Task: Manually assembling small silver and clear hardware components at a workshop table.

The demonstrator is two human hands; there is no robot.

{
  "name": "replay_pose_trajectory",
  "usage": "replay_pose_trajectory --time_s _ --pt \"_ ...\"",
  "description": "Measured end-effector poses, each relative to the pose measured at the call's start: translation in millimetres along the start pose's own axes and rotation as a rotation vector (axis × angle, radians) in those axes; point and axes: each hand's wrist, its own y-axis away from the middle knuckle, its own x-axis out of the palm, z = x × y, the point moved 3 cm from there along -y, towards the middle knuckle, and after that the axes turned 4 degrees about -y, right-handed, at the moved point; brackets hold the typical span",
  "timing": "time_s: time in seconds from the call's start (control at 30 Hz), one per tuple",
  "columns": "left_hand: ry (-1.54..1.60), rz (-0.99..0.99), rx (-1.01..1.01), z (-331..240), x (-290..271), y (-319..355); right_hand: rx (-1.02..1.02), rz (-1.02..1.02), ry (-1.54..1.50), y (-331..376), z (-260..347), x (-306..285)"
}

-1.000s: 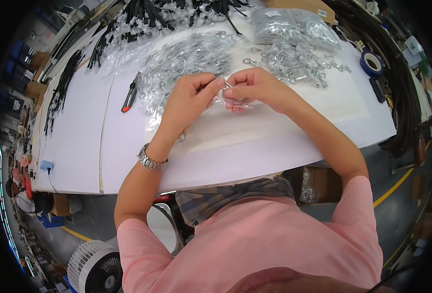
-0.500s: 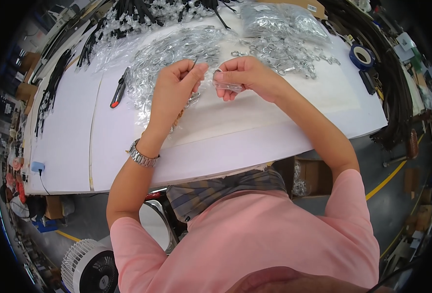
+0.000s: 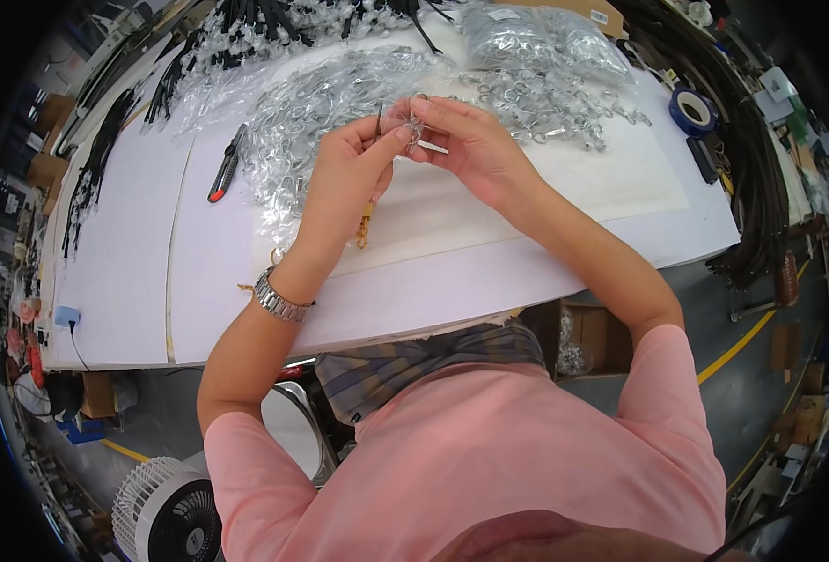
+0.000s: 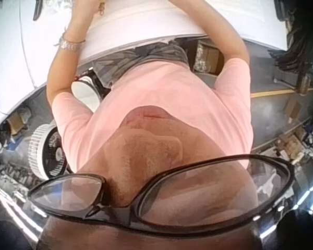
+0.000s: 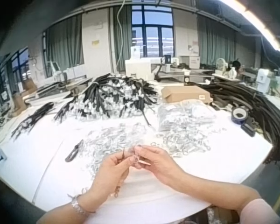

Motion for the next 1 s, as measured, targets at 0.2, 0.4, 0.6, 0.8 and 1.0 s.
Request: replay_pose_trajectory --time_s 0.2,0.4,0.6,0.8,1.0 --pt "0.119 0.094 -0.046 4 1 0 -0.025 -0.016 0.094 2 7 -2" --pt "0.204 0.191 -0.097 7 0 0 -0.155 0.001 0.184 5 9 2" --pt "0.190 0.171 -0.097 0 -4 3 -0.088 -0.019 0.017 7 8 -1" --pt "0.157 0.081 -0.082 -1 -8 2 -0.040 -0.031 -0.009 7 5 3" --pt "0.137 0.022 -0.054 0 -7 2 -0.039 0.010 0.091 9 -5 2"
